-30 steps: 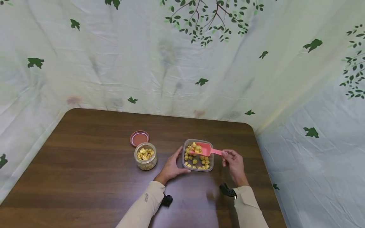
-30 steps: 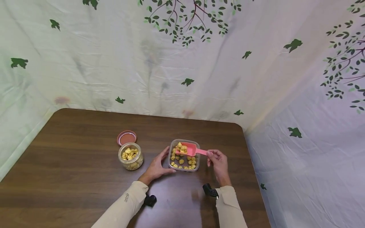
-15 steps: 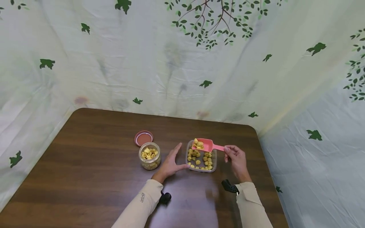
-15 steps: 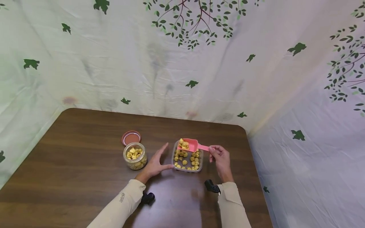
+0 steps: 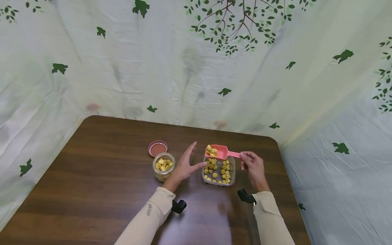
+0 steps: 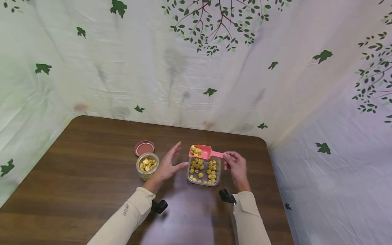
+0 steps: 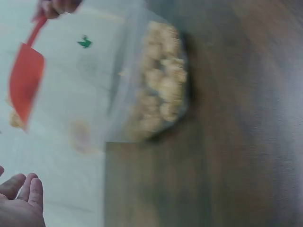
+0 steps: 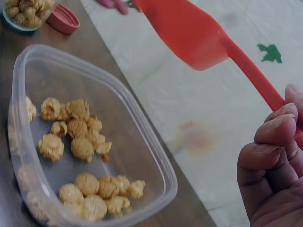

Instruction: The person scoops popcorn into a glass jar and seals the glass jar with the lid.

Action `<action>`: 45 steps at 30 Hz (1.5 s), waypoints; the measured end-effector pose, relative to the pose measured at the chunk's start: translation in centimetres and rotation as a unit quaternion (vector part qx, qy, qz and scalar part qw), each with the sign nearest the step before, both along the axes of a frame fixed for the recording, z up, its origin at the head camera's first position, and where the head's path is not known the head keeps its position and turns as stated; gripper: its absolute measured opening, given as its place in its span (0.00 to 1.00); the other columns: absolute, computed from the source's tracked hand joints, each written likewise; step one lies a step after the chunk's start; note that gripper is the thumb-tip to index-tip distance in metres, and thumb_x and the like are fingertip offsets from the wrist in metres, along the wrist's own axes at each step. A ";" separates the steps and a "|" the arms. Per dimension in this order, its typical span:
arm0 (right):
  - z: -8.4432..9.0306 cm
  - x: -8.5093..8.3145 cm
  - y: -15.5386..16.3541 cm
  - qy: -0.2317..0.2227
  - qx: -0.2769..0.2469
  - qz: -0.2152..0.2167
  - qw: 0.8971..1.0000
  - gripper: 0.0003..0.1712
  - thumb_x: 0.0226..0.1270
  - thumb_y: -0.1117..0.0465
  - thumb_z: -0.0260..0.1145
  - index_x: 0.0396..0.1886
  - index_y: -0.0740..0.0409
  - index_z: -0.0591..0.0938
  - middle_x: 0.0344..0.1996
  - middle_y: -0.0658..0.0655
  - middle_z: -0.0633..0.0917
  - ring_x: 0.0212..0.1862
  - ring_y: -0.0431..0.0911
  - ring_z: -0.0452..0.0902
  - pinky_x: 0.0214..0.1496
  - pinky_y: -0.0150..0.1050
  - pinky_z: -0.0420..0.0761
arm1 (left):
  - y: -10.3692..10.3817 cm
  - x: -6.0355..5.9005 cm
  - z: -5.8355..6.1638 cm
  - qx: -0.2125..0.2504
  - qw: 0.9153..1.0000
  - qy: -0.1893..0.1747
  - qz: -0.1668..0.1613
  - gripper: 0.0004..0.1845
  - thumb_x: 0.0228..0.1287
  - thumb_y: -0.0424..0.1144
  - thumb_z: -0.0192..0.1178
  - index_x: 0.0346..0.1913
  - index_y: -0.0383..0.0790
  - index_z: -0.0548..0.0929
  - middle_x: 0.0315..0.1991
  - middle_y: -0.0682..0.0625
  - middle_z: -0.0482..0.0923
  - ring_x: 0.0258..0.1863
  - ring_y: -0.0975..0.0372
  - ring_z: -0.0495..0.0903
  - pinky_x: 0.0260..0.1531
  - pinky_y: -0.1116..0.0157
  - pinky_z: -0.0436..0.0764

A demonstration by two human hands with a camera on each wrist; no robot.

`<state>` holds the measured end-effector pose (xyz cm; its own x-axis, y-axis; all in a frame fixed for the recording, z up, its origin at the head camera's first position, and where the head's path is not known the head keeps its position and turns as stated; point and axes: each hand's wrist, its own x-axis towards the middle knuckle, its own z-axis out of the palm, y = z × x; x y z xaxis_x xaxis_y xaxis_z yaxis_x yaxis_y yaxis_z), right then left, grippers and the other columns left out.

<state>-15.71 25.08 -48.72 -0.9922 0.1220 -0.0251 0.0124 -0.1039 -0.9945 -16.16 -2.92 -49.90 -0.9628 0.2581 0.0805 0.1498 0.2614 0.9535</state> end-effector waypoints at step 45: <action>1.2 -2.3 -9.3 0.013 0.005 0.103 0.995 0.13 0.69 0.64 0.61 0.42 0.73 0.78 0.19 0.51 0.78 0.20 0.40 0.69 0.21 0.30 0.73 | -12.7 1.7 -0.6 -0.053 0.994 0.086 0.052 0.38 0.52 0.35 0.72 0.67 0.38 0.69 0.61 0.38 0.73 0.60 0.45 0.69 0.59 0.41 0.64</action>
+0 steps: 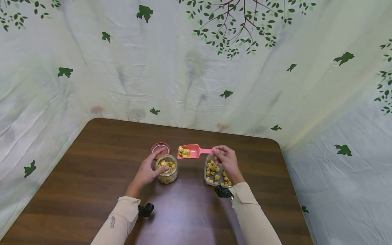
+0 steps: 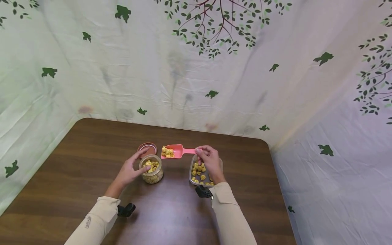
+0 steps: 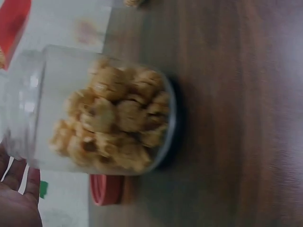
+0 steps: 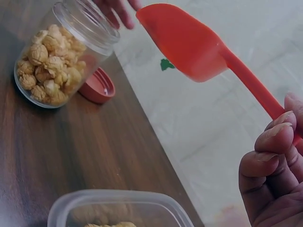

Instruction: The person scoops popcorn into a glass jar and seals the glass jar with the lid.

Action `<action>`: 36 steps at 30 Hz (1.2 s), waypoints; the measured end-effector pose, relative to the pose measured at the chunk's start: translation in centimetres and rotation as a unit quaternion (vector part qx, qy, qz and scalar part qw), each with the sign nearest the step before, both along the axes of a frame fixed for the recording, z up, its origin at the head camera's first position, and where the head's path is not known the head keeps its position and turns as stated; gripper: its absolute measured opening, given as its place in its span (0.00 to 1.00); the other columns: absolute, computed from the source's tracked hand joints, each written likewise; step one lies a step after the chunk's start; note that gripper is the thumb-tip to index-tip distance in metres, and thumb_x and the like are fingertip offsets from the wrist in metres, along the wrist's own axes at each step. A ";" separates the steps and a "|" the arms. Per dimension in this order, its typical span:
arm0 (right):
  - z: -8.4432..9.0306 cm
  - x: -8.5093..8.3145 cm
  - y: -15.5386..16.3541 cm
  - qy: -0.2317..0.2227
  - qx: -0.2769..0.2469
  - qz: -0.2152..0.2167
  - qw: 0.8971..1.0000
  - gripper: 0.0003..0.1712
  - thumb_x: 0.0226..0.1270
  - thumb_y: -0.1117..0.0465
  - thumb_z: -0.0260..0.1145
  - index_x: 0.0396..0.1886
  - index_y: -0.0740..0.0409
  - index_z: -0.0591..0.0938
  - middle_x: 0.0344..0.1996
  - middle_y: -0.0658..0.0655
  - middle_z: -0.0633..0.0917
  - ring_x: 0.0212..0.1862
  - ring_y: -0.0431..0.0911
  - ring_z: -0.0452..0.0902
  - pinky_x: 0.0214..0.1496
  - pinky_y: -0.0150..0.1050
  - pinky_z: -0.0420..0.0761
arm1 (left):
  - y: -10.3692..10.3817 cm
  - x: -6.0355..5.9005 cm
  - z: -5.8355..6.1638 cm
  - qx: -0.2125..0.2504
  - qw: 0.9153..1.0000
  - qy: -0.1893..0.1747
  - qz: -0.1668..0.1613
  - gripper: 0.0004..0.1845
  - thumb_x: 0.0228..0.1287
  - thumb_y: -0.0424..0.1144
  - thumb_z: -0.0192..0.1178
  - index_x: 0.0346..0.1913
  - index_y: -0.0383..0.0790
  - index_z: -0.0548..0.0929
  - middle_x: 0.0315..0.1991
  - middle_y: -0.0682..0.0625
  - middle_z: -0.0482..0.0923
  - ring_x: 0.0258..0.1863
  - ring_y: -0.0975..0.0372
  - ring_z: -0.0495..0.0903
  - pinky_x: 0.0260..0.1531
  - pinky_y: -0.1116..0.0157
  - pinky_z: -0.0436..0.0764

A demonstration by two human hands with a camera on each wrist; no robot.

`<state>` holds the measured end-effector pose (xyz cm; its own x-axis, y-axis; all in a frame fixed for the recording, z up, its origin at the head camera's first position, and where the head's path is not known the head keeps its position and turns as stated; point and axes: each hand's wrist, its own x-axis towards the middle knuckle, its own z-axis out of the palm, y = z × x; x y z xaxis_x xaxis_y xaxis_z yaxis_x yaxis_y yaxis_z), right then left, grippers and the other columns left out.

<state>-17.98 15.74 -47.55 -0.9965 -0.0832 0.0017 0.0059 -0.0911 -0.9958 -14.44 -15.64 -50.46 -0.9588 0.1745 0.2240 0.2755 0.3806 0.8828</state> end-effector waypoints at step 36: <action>0.5 1.0 -3.4 -0.009 0.055 0.031 0.998 0.12 0.68 0.63 0.63 0.42 0.71 0.79 0.17 0.51 0.77 0.18 0.41 0.69 0.20 0.32 0.73 | 0.1 1.5 -4.4 0.012 0.993 -0.095 0.065 0.48 0.46 0.43 0.77 0.70 0.41 0.64 0.65 0.36 0.68 0.63 0.44 0.67 0.63 0.42 0.62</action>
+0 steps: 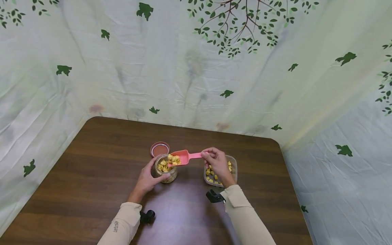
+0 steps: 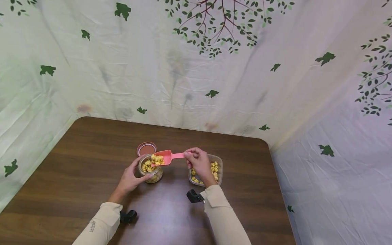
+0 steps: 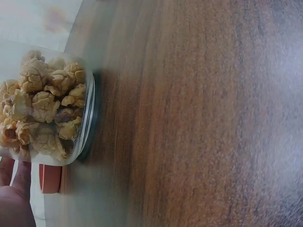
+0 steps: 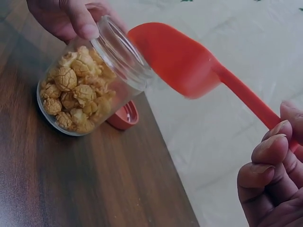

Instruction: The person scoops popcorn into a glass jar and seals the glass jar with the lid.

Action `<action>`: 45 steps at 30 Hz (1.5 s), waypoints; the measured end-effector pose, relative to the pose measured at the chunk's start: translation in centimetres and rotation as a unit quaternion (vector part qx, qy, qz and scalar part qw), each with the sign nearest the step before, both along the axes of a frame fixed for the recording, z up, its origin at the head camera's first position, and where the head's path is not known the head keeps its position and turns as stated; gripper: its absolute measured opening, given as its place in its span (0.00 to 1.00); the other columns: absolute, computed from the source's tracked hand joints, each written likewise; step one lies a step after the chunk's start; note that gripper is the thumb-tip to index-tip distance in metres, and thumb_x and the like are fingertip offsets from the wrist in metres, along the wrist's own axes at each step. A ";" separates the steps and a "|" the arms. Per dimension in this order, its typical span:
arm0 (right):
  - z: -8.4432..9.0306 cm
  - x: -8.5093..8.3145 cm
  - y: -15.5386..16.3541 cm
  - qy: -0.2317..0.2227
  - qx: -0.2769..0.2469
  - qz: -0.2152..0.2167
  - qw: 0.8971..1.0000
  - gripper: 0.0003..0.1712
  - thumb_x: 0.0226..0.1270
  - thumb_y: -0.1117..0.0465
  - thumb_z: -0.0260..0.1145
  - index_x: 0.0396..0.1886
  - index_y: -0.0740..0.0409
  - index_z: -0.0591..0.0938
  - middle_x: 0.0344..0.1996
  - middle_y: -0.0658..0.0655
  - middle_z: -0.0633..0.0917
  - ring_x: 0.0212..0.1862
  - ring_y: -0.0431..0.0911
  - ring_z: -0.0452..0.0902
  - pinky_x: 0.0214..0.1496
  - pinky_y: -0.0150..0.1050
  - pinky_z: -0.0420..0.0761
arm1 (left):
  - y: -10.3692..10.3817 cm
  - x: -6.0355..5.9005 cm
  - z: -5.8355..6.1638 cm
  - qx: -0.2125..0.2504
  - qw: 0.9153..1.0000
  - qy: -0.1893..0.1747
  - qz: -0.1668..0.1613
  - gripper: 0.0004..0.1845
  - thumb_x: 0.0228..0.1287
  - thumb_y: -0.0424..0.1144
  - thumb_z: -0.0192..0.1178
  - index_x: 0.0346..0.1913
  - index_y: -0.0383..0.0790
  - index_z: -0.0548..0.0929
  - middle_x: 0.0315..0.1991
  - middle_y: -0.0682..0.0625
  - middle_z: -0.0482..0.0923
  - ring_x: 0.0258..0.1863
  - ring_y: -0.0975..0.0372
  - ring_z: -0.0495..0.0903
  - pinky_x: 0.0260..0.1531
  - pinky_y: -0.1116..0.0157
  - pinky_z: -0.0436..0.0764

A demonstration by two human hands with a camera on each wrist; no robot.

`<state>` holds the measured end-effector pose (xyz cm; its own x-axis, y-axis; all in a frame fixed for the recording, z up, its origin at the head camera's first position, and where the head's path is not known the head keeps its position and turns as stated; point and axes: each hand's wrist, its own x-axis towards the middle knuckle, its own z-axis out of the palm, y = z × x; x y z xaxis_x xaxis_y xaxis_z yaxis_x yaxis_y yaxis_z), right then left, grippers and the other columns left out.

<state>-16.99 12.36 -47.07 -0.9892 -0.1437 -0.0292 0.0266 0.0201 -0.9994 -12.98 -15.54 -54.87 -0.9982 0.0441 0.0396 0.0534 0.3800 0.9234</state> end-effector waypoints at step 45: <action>7.3 2.7 -1.6 0.072 0.133 0.003 0.988 0.08 0.67 0.68 0.63 0.40 0.72 0.80 0.15 0.54 0.76 0.17 0.51 0.70 0.18 0.29 0.71 | 0.2 0.0 -0.8 0.070 0.997 0.019 -0.008 0.46 0.46 0.35 0.76 0.70 0.43 0.65 0.63 0.40 0.71 0.60 0.52 0.69 0.62 0.55 0.64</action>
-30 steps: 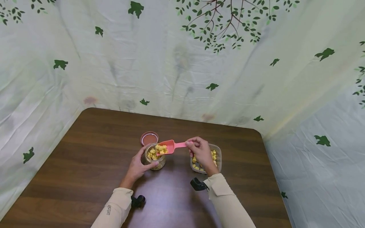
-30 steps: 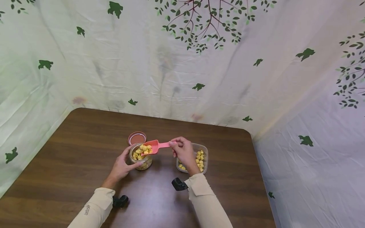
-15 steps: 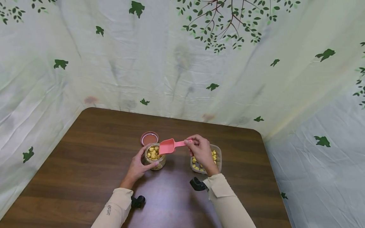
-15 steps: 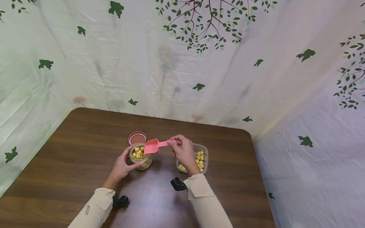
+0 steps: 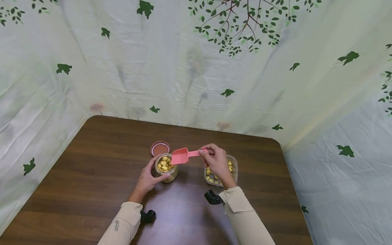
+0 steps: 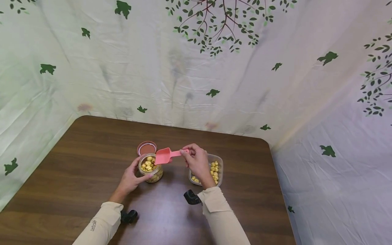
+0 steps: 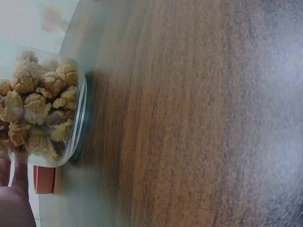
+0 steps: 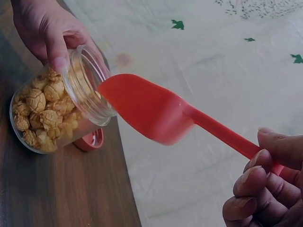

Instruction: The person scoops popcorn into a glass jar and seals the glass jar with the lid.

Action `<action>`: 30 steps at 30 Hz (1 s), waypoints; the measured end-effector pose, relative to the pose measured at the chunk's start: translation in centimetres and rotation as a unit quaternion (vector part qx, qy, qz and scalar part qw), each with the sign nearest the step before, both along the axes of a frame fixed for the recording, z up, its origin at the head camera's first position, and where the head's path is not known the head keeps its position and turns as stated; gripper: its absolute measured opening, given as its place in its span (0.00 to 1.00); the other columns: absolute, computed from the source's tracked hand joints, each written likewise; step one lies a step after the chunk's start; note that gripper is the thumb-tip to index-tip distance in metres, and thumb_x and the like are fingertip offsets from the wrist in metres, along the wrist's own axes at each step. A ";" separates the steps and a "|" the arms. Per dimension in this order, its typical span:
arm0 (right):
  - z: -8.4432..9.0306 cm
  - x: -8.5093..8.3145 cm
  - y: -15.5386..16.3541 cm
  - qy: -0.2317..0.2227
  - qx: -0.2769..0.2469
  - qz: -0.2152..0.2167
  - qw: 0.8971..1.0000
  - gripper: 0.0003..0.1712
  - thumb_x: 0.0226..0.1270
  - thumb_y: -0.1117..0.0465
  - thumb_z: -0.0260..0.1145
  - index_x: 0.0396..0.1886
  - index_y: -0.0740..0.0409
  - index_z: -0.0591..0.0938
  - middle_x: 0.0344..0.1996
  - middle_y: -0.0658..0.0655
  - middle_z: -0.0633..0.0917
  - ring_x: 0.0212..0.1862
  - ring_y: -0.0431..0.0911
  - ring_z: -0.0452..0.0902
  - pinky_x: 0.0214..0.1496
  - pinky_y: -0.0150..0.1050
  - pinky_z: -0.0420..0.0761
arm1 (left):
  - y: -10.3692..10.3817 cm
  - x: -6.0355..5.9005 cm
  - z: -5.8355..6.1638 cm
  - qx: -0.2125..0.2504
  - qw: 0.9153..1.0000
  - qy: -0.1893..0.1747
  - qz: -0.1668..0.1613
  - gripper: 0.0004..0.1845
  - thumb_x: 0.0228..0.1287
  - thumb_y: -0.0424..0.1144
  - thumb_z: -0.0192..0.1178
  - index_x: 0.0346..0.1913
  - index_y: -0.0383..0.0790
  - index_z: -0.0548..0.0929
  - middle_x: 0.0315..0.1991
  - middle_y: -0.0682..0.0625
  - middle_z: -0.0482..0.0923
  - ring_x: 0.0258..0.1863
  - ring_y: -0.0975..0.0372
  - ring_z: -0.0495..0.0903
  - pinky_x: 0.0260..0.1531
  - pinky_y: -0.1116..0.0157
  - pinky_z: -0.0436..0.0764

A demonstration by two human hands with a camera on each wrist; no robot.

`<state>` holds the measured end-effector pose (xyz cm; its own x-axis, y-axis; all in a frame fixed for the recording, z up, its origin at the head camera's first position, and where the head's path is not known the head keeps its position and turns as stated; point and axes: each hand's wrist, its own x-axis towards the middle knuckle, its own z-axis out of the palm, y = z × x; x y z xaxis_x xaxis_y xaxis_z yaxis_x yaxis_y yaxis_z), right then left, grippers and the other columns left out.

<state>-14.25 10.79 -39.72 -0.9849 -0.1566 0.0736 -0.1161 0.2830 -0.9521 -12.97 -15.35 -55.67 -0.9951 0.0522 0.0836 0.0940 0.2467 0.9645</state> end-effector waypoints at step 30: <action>-0.7 -0.4 2.7 -0.017 -0.028 -0.057 0.998 0.09 0.68 0.67 0.62 0.41 0.71 0.80 0.18 0.66 0.76 0.17 0.51 0.69 0.17 0.29 0.69 | -0.5 -0.4 1.3 -0.068 0.998 -0.006 -0.011 0.50 0.43 0.37 0.79 0.71 0.40 0.63 0.65 0.35 0.68 0.64 0.45 0.66 0.64 0.44 0.60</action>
